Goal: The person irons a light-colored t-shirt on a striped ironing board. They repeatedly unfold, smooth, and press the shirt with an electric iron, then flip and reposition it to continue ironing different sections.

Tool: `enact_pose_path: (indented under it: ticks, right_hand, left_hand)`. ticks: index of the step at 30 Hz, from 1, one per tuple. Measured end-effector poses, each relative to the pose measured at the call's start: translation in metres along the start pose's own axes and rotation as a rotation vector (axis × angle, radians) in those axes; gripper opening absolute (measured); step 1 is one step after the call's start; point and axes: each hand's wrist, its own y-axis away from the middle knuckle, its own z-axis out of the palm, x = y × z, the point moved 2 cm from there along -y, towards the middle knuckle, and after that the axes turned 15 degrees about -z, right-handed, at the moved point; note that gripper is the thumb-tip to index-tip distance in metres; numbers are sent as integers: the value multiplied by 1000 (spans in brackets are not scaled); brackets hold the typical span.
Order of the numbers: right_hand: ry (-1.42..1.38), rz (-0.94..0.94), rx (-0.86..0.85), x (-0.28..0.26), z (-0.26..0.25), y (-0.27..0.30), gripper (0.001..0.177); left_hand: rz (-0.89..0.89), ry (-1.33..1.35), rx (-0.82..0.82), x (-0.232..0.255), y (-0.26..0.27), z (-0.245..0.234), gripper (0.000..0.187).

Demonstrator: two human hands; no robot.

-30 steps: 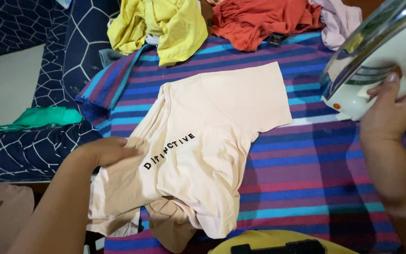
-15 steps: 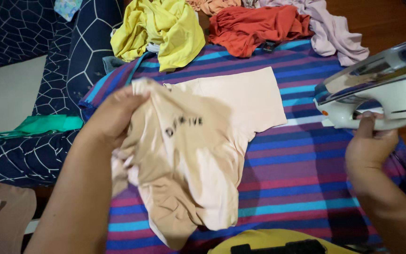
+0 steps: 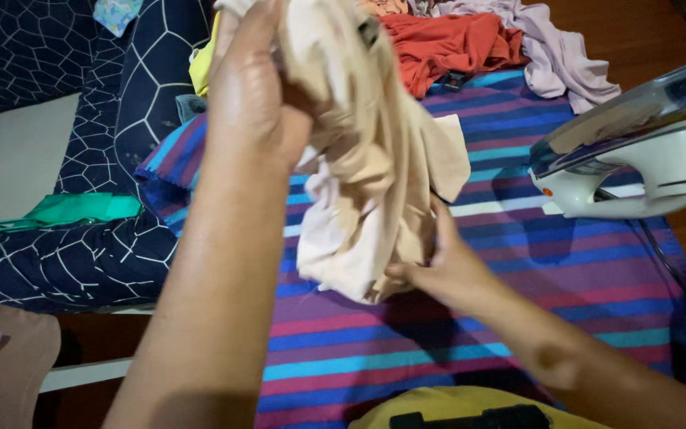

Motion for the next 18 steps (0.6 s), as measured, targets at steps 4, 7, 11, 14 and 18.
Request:
enact_pose_path:
  ticks: [4, 7, 11, 14, 18]
  right_hand:
    - [85, -17, 27, 50, 19, -45, 78]
    - [418, 116, -7, 72, -15, -107, 66]
    - [-80, 305, 470, 43, -74, -212, 39]
    - [53, -273, 369, 18, -93, -268, 39]
    - [167, -227, 397, 30, -85, -278, 40]
  left_hand:
    - [-22, 124, -52, 1, 4, 9, 25]
    - [-51, 139, -28, 8, 14, -3, 27]
    - [-74, 221, 146, 25, 28, -25, 35]
    - [-99, 325, 301, 25, 36, -45, 43]
    - [-87, 404, 476, -1, 46, -85, 47]
